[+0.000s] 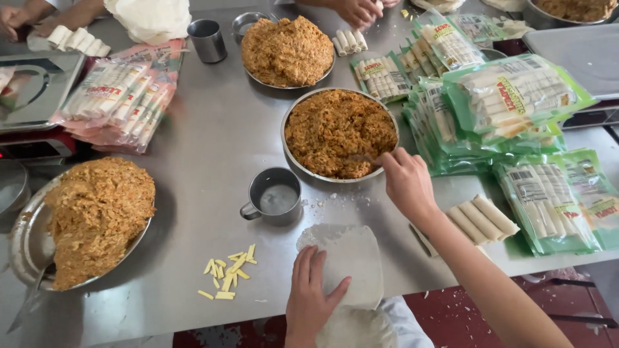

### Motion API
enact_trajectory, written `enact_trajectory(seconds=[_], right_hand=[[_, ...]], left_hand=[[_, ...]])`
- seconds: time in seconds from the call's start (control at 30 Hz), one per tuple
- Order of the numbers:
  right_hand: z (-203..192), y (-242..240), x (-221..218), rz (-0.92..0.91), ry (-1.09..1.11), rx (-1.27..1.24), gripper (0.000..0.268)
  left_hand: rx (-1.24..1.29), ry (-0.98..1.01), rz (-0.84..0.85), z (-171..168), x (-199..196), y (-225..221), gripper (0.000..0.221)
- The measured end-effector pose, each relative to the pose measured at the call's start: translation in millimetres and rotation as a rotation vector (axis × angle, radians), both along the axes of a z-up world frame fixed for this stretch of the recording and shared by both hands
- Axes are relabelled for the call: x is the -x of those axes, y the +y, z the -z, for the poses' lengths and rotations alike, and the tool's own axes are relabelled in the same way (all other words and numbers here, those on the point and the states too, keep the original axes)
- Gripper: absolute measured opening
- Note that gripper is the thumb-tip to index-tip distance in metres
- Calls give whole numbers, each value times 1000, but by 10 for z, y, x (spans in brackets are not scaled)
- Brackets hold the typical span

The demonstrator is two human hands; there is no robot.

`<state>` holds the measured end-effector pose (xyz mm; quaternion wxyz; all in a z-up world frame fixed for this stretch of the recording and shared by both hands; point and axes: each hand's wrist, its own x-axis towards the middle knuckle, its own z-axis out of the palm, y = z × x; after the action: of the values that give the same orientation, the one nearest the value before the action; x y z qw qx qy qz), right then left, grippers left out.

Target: Assembling and rolling lumpia on a stainless steel table in a food production environment.

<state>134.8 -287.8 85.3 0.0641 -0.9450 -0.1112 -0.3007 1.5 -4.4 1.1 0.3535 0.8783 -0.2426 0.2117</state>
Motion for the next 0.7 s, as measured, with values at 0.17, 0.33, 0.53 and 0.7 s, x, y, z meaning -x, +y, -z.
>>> enact_trajectory(seconds=[0.17, 0.33, 0.53, 0.7], right_hand=[[-44, 43, 87, -32, 71, -103, 21], [126, -61, -82, -119, 125, -53, 20], [-91, -87, -196, -162, 443, -248, 23], [-88, 101, -90, -90, 113, 186, 27]], left_hand=[[-15, 29, 3, -65, 60, 19, 61], [19, 16, 15, -106, 47, 22, 57], [20, 44, 21, -85, 52, 19, 57], [7, 49, 29, -107, 62, 17, 56]])
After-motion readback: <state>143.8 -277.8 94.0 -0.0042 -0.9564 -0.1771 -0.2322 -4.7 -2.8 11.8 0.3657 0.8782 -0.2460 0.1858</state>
